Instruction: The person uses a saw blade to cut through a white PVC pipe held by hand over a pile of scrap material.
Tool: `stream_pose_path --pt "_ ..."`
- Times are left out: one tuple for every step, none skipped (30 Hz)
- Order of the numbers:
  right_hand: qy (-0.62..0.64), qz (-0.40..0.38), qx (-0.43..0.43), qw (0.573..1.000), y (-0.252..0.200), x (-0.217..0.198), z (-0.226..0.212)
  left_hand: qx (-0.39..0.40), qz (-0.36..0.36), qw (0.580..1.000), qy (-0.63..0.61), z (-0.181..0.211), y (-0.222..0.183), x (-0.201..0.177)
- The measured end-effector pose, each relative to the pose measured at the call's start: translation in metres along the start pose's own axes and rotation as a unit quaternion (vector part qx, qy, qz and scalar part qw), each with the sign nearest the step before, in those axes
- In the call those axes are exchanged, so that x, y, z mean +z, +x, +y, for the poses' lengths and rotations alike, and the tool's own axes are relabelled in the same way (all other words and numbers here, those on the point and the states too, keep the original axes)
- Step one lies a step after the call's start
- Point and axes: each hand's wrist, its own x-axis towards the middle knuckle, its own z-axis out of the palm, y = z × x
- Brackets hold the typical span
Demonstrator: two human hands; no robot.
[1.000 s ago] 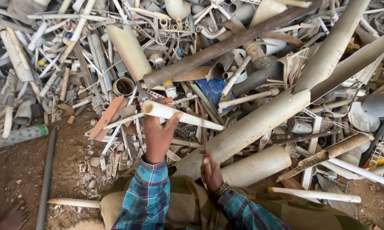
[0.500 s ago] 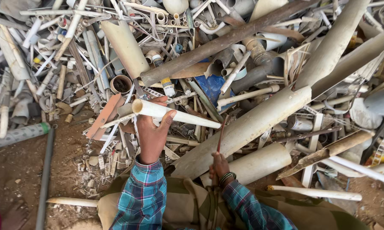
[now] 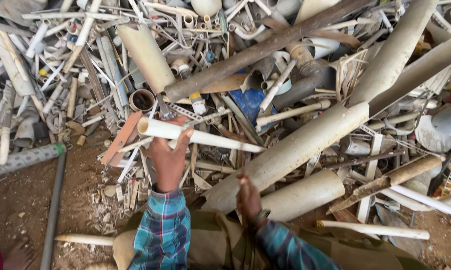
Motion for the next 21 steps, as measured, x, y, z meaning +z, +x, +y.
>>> stream_pose_path --pt "-0.030 -0.034 -0.073 0.996 -0.002 0.007 0.003 0.011 -0.005 1.000 -0.002 0.000 0.003 0.001" --pt "-0.061 -0.068 -0.137 0.986 -0.011 0.009 0.010 0.014 -0.011 1.000 -0.002 0.002 -0.002 0.000" --pt "-0.039 -0.012 -0.057 0.998 -0.013 0.007 0.014 0.016 -0.018 1.000 -0.002 0.004 -0.007 -0.001" --pt "-0.017 0.042 0.018 0.999 -0.006 0.006 0.012 0.000 -0.018 1.000 -0.006 0.006 -0.008 0.000" --pt "0.004 0.095 0.094 0.991 -0.001 0.004 0.008 -0.017 -0.018 1.000 -0.011 0.009 -0.009 0.000" --pt "0.021 0.087 0.138 0.986 0.004 -0.002 0.002 -0.031 -0.018 0.999 -0.016 0.012 -0.008 -0.001" --pt "0.037 0.080 0.181 0.979 0.009 -0.011 -0.007 -0.010 -0.018 1.000 -0.013 0.015 -0.008 0.000" --pt "0.055 0.076 0.225 0.970 0.010 -0.016 -0.012 0.009 -0.020 1.000 -0.011 0.017 -0.008 0.002" --pt "0.029 0.056 0.125 0.990 0.002 -0.008 -0.010 0.029 -0.023 0.999 -0.010 0.019 -0.007 0.003" --pt "-0.004 0.035 0.022 0.999 -0.006 0.004 -0.006 0.025 -0.022 0.999 -0.014 0.019 -0.005 0.002" --pt "-0.035 0.012 -0.083 0.996 -0.011 0.012 -0.002 0.021 -0.021 0.999 -0.018 0.019 -0.002 0.001" --pt "-0.053 -0.008 -0.136 0.989 -0.016 0.014 0.003 0.010 -0.023 0.999 -0.020 0.018 -0.005 0.000" --pt "-0.071 -0.030 -0.189 0.979 -0.018 0.015 0.008 0.000 -0.016 1.000 -0.013 0.017 -0.008 0.001" --pt "-0.087 -0.052 -0.243 0.965 -0.019 0.017 0.010 -0.009 -0.009 1.000 -0.006 0.015 -0.009 0.003" --pt "-0.059 -0.010 -0.139 0.989 -0.020 0.015 0.003 -0.017 -0.002 1.000 0.001 0.014 -0.011 0.003" --pt "-0.030 0.030 -0.036 0.998 -0.015 0.012 -0.008 -0.006 0.001 1.000 0.001 0.013 -0.010 0.002" --pt "0.000 0.069 0.067 0.995 -0.010 0.010 -0.016 0.005 0.005 1.000 0.000 0.012 -0.008 0.000" --pt "0.023 0.055 0.095 0.994 -0.005 0.008 -0.021 0.018 0.007 1.000 -0.001 0.010 -0.004 -0.001" --pt "0.047 0.041 0.122 0.991 0.000 0.004 -0.020 0.013 0.011 1.000 -0.007 0.009 -0.001 -0.002" --pt "0.068 0.028 0.155 0.985 0.001 0.000 -0.014 0.002 0.014 1.000 -0.012 0.008 -0.001 -0.002" --pt "0.029 0.009 0.072 0.997 -0.002 0.000 -0.004 -0.008 0.017 1.000 -0.018 0.006 -0.002 -0.001"
